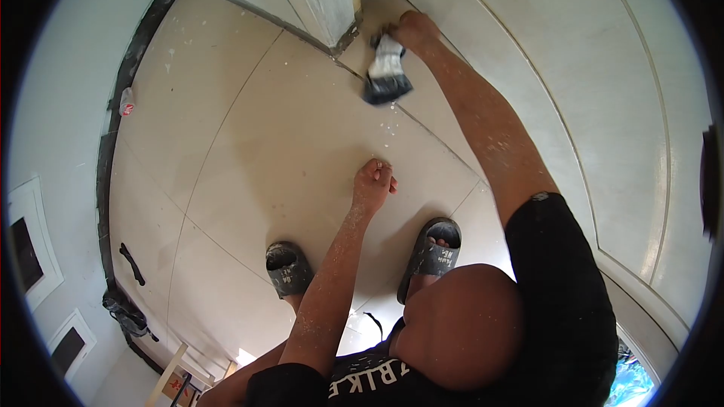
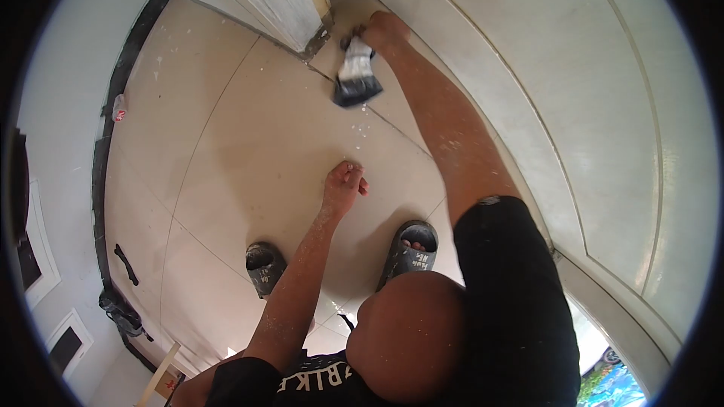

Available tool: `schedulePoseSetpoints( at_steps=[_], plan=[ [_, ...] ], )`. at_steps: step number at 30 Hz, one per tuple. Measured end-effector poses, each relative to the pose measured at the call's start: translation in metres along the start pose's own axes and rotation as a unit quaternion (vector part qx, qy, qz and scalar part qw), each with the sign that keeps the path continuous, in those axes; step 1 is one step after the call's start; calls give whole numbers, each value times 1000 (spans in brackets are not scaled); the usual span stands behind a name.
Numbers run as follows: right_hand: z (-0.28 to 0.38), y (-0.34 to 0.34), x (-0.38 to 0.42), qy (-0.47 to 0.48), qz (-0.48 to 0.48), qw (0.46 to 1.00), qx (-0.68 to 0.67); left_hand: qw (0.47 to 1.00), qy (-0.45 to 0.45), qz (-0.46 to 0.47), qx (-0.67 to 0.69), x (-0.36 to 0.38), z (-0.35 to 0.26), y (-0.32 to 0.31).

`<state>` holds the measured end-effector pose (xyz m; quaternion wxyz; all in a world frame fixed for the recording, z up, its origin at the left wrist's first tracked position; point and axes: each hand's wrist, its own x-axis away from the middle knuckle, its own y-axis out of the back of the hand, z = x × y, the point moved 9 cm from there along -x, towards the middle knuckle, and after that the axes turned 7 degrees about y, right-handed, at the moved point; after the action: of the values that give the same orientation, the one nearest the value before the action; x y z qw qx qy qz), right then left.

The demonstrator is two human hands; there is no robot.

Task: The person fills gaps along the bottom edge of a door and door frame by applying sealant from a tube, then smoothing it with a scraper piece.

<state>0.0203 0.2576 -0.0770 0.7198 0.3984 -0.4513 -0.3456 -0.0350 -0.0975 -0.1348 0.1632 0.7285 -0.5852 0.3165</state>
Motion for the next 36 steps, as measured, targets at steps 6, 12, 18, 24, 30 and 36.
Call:
schedulePoseSetpoints(
  at_steps=[6,12,18,24,30,36],
  plan=[
    [-8,24,-34,-110,-106,985,-77,1000,17,-4,-19,4,-9,-7],
    [-2,-4,-5,-47,8,998,-39,995,-21,10,-95,29,-16,-4],
    [-4,1,9,-95,1,989,-113,999,-7,6,-53,55,-7,0],
    [2,20,-23,-138,-41,972,-188,996,-20,11,-85,76,-46,-12],
    [-8,9,-14,-86,-48,983,-156,999,-24,-7,-32,77,-75,-6],
    [2,-21,-3,-21,-151,983,-102,994,-97,-7,-48,85,-171,10]
  ],
)
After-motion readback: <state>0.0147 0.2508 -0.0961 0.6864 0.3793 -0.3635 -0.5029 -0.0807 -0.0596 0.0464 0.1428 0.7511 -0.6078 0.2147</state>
